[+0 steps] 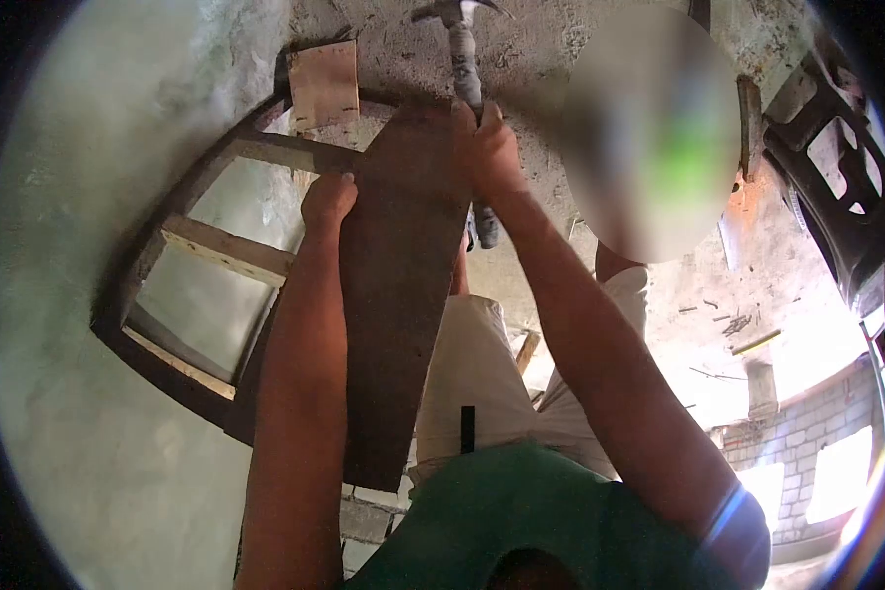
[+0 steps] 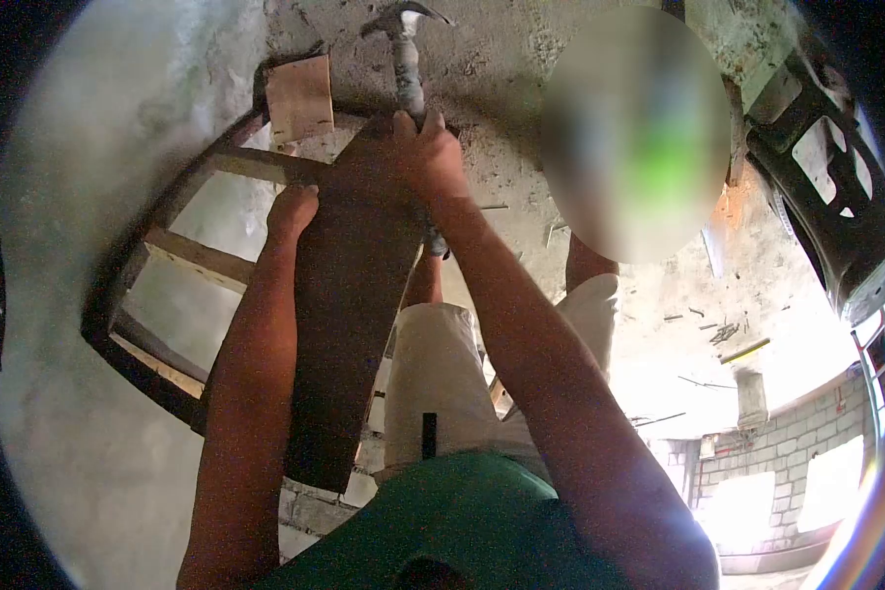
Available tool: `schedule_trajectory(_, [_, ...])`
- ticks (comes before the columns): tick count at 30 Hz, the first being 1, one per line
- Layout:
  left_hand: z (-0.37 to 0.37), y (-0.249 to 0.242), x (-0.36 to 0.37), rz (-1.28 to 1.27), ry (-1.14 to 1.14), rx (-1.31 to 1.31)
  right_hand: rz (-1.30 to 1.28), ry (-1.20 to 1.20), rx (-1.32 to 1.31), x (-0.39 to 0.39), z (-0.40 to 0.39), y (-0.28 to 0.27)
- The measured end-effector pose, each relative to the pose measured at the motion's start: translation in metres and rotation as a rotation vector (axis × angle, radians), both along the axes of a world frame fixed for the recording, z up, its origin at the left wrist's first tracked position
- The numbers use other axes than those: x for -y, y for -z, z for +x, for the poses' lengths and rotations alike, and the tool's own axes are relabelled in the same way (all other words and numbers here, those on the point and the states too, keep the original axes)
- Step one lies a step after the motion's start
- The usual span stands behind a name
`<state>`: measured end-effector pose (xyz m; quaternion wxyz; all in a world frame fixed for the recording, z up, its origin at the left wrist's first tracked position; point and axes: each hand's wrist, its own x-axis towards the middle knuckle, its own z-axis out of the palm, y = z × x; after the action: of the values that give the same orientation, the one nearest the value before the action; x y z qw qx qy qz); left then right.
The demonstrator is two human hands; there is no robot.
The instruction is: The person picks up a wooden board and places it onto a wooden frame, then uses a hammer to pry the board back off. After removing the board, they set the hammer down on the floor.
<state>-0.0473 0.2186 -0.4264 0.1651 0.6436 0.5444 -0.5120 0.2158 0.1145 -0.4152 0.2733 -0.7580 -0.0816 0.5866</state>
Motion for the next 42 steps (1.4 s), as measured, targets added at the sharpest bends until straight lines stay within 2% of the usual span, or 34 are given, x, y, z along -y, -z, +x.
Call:
schedule_trajectory(1, [0.008, -0.008, -0.001, -0.070, 0.092, 0.018, 0.020, -0.095, 0.014, 0.008, -0.011, 0.000])
schedule_trajectory(2, [0.014, -0.014, -0.002, -0.137, 0.183, 0.038, 0.176, -0.518, 0.266, 0.034, -0.057, 0.032])
schedule_trajectory(3, [0.008, -0.011, -0.002, -0.135, 0.180, 0.039, 0.335, -0.941, 0.522, 0.058, -0.100, 0.064])
schedule_trajectory(4, [-0.002, -0.005, 0.001, -0.084, 0.087, 0.024, 0.338, -0.946, 0.524, 0.062, -0.111, 0.074])
schedule_trajectory(5, [0.000, -0.005, 0.001, -0.033, -0.003, 0.013, 0.281, -0.912, 0.214, 0.061, -0.114, 0.078])
schedule_trajectory(6, [0.004, -0.003, 0.000, -0.028, 0.003, 0.023, 0.219, -0.858, -0.087, 0.059, -0.114, 0.085])
schedule_trajectory(7, [0.013, -0.007, 0.000, 0.011, -0.019, -0.015, 0.222, -0.855, -0.078, 0.050, -0.097, 0.078])
schedule_trajectory(9, [0.016, -0.013, 0.002, 0.035, -0.050, -0.065, 0.445, -1.067, 0.256, 0.035, -0.043, 0.042])
schedule_trajectory(10, [0.015, -0.012, 0.001, 0.021, -0.063, -0.069, 0.443, -1.074, 0.251, 0.030, -0.027, 0.037])
schedule_trajectory(12, [0.006, -0.005, 0.003, -0.001, -0.083, -0.080, 0.094, -0.910, 0.225, 0.025, -0.012, 0.035])
schedule_trajectory(13, [0.000, 0.000, 0.003, -0.017, -0.072, -0.067, 0.094, -0.914, 0.223, 0.031, -0.024, 0.040])
schedule_trajectory(15, [0.005, -0.003, -0.004, -0.021, -0.056, -0.045, 0.002, -0.306, 0.092, 0.048, -0.065, 0.063])
schedule_trajectory(16, [0.015, -0.015, -0.006, -0.058, -0.026, -0.022, 0.003, -0.308, 0.095, 0.052, -0.085, 0.067])
schedule_trajectory(18, [0.019, -0.019, -0.002, -0.089, 0.002, 0.008, 0.021, -0.626, -0.279, 0.052, -0.110, 0.070])
schedule_trajectory(19, [0.009, -0.008, 0.001, -0.017, -0.027, -0.002, 0.027, -0.624, -0.266, 0.044, -0.095, 0.070])
schedule_trajectory(21, [0.006, -0.005, 0.000, 0.044, -0.056, -0.021, 0.535, -1.158, 0.093, 0.030, -0.052, 0.058])
schedule_trajectory(22, [0.015, -0.012, -0.002, 0.033, -0.064, -0.039, 0.527, -1.160, 0.083, 0.025, -0.035, 0.048])
schedule_trajectory(24, [0.015, -0.013, 0.003, 0.022, -0.083, -0.057, 0.250, -1.055, 0.261, 0.014, -0.009, 0.032])
schedule_trajectory(25, [0.012, -0.009, 0.002, 0.020, -0.086, -0.043, 0.250, -1.057, 0.261, 0.016, -0.013, 0.034])
schedule_trajectory(27, [0.006, -0.005, -0.002, 0.015, -0.084, -0.032, 0.137, -0.596, 0.295, 0.025, -0.030, 0.028])
schedule_trajectory(28, [0.000, 0.000, -0.004, -0.006, -0.059, -0.009, 0.135, -0.592, 0.298, 0.034, -0.052, 0.031])
schedule_trajectory(29, [-0.006, 0.005, -0.002, -0.028, -0.036, 0.014, 0.185, -0.624, 0.180, 0.049, -0.083, 0.038])
schedule_trajectory(30, [-0.018, 0.010, 0.004, -0.026, -0.037, 0.016, 0.238, -0.657, 0.059, 0.057, -0.098, 0.041])
schedule_trajectory(31, [-0.032, 0.018, 0.008, 0.019, 0.004, 0.046, 0.245, -0.656, 0.065, 0.047, -0.090, 0.045])
schedule_trajectory(33, [-0.030, 0.027, -0.003, 0.070, 0.054, 0.086, 0.291, -1.073, -0.212, 0.010, -0.059, 0.052])
schedule_trajectory(34, [-0.023, 0.023, -0.004, 0.036, -0.010, 0.034, 0.284, -1.071, -0.222, 0.005, -0.042, 0.036])
schedule_trajectory(36, [0.009, -0.004, -0.002, -0.072, -0.082, -0.081, 0.227, -0.670, -0.012, 0.003, -0.014, -0.004])
schedule_trajectory(37, [0.005, -0.003, 0.000, -0.021, -0.068, -0.039, 0.228, -0.673, -0.009, 0.007, -0.029, 0.012])
schedule_trajectory(39, [-0.019, 0.006, 0.005, 0.026, -0.046, 0.004, 0.018, -0.564, -0.089, 0.024, -0.075, 0.053])
schedule_trajectory(40, [-0.040, 0.016, 0.009, 0.029, 0.043, 0.064, 0.012, -0.558, -0.083, 0.027, -0.077, 0.050])
schedule_trajectory(42, [-0.020, 0.024, 0.000, 0.046, 0.141, 0.165, 0.060, -0.820, -0.274, 0.025, -0.061, 0.050])
